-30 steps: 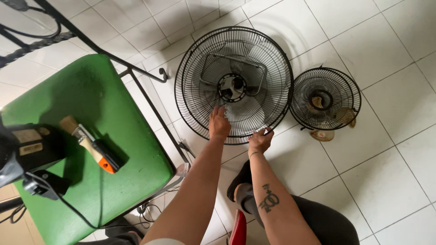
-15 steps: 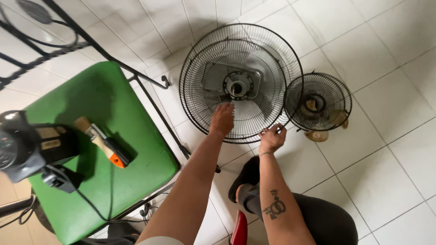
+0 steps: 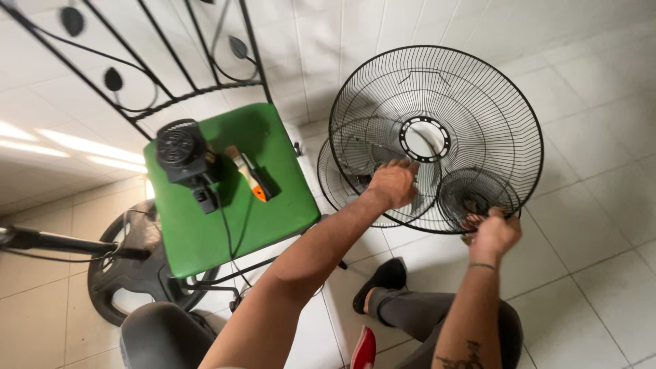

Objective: The person disassembles a standing electric fan by removing the head and motor housing, then cleans the motor with a brush and screwdriver. The person reattaches the fan cage and secures the motor housing back onto the stand.

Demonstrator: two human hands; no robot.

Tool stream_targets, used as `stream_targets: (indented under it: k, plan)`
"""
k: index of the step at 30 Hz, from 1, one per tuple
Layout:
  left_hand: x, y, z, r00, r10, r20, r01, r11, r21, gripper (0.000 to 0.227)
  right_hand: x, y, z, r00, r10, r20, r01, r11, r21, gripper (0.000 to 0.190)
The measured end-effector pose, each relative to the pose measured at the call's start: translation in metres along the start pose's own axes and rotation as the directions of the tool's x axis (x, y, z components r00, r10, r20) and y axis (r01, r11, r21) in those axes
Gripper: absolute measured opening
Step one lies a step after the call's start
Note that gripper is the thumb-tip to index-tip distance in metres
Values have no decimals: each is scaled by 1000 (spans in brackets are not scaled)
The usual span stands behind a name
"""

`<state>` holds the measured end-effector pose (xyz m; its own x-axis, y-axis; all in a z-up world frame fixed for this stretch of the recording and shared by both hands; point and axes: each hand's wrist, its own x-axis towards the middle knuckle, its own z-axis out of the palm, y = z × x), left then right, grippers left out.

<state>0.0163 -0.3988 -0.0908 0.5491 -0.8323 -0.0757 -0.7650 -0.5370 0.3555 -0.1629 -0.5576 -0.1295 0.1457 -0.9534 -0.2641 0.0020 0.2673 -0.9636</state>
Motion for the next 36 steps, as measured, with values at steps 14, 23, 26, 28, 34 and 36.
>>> stream_targets:
  k: [14,23,26,28,34,36]
  plan:
    - [-229,-14,-152,973,-2,-229,4,1000,12,79,-130,-108,7,813,-108,573,127,992,7,9]
    - [-322,-61,-160,947,-78,-310,112,989,94,63,-204,-79,85,632,-60,772,55,998,32,7]
    - [-334,-76,-158,950,-75,-304,112,988,104,54,-222,-69,99,611,-42,790,39,999,23,7]
    - [-342,-82,-157,960,-108,-259,128,990,63,47,-233,-65,107,607,-30,794,6,999,34,7]
    - [-353,-86,-160,975,-70,-211,78,996,32,40,-252,-66,110,594,-28,804,6,1000,30,7]
    - [-350,-84,-159,971,-56,-234,67,997,37,34,-253,-68,110,600,-27,799,-10,999,42,7]
